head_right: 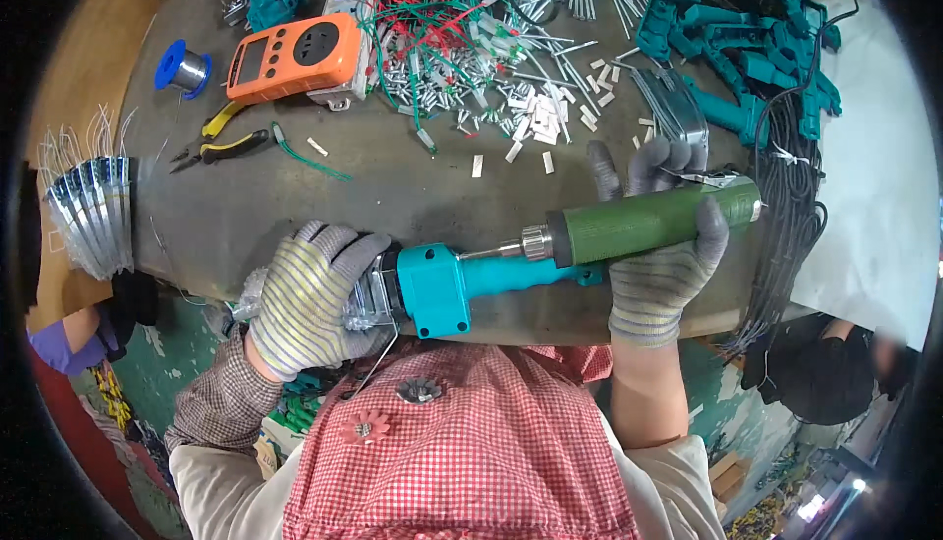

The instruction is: The person assembles the internal wiring and housing components of a green plastic electronic device by soldering wires to a circuit board with a soldering iron, then securing the components within the plastic housing using a power screwdriver and pliers.

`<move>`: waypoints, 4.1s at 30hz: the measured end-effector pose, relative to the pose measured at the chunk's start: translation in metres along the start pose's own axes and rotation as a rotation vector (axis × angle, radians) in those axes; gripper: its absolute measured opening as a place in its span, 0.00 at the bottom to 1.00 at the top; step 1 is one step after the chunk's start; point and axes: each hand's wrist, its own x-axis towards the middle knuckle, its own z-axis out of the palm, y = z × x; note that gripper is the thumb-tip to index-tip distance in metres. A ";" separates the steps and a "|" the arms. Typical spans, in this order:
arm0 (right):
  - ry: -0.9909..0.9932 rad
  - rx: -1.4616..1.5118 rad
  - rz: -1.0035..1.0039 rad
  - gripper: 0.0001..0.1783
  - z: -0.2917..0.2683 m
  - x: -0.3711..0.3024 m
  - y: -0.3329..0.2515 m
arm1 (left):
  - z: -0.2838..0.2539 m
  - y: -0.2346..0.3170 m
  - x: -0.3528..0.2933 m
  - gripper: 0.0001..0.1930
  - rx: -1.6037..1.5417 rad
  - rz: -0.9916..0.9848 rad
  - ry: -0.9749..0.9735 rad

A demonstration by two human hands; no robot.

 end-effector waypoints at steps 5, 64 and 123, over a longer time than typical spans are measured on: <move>-0.130 0.184 0.128 0.21 -0.013 0.005 0.004 | 0.003 -0.006 0.005 0.49 -0.088 -0.026 -0.045; -0.204 0.144 -0.009 0.19 -0.005 -0.045 -0.011 | -0.005 -0.003 0.021 0.51 -0.031 0.110 -0.062; 0.331 -0.988 -0.293 0.26 0.027 -0.018 -0.145 | -0.002 0.003 0.008 0.53 0.007 0.109 -0.020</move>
